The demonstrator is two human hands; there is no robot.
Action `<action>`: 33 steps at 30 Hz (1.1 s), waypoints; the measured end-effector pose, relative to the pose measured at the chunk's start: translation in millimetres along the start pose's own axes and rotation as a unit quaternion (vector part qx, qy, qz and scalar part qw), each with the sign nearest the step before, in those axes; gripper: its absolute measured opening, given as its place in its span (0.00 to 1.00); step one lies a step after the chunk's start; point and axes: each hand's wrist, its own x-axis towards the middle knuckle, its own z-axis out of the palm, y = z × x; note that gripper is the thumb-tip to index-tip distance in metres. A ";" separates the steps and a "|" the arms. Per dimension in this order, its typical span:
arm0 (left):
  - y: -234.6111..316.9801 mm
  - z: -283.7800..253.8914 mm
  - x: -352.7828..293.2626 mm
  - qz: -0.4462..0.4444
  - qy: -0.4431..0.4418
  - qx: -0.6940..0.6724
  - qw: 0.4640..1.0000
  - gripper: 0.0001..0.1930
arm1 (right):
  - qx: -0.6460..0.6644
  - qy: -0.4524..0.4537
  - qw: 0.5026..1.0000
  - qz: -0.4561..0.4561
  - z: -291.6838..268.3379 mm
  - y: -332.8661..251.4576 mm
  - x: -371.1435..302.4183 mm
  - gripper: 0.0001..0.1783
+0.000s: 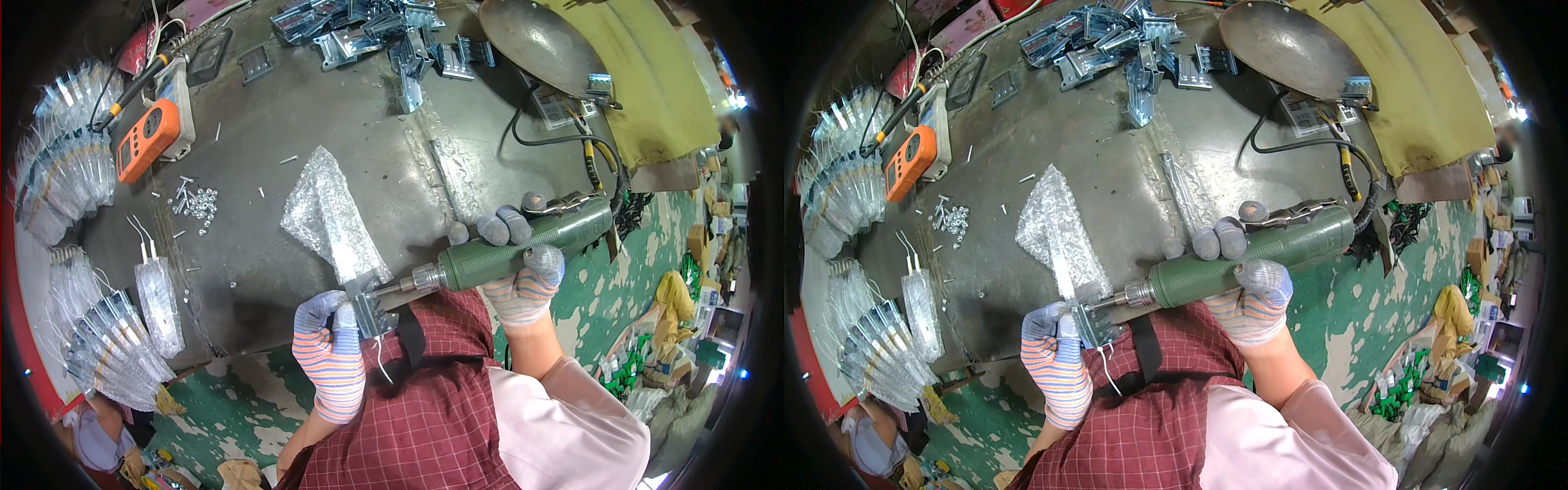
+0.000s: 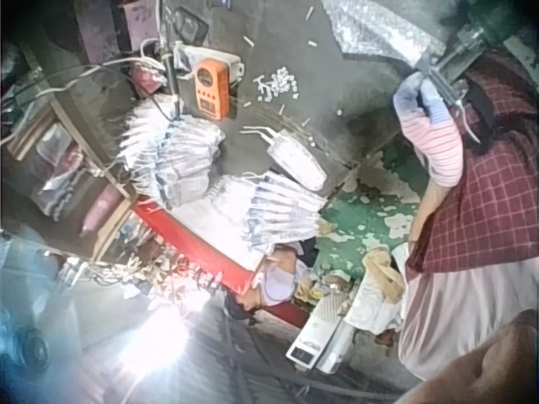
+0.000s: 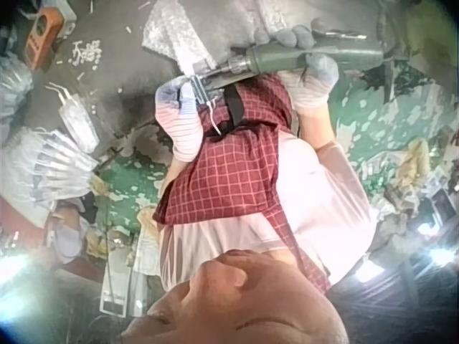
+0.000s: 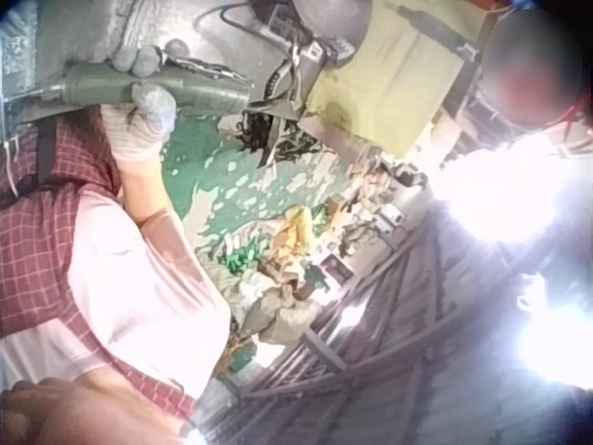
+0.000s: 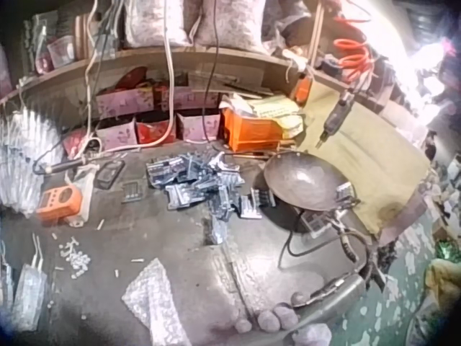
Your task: The person attaches metal brackets onto light fixtures using screws, an electric screwdriver, and pliers, wraps rubber bands around the assembled units, and retrieves more components from the shelf.
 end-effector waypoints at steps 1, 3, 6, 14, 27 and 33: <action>0.6 1.2 -0.2 -0.014 0.002 -0.026 1.000 0.06 | 0.013 -0.021 1.000 -0.001 -0.5 0.4 1.4 0.31; -0.2 1.5 0.5 -0.026 0.003 -0.053 0.998 0.06 | 0.012 -0.025 1.000 0.001 0.2 0.1 2.3 0.31; -9.9 -1.0 1.9 -0.002 -0.010 -0.040 0.999 0.07 | -0.007 -0.023 1.000 -0.001 3.5 1.0 2.6 0.31; -11.6 -1.3 3.1 -0.028 -0.036 -0.095 0.994 0.06 | -0.028 0.115 0.993 -0.010 14.1 -1.4 -1.4 0.31; -1.3 1.5 7.6 0.033 -0.047 -0.082 0.995 0.10 | -0.036 0.104 0.994 -0.027 21.2 -10.5 -0.7 0.40; -12.0 1.5 7.0 0.065 -0.081 -0.086 0.991 0.08 | 0.005 0.017 0.999 -0.041 14.7 -17.1 -2.9 0.48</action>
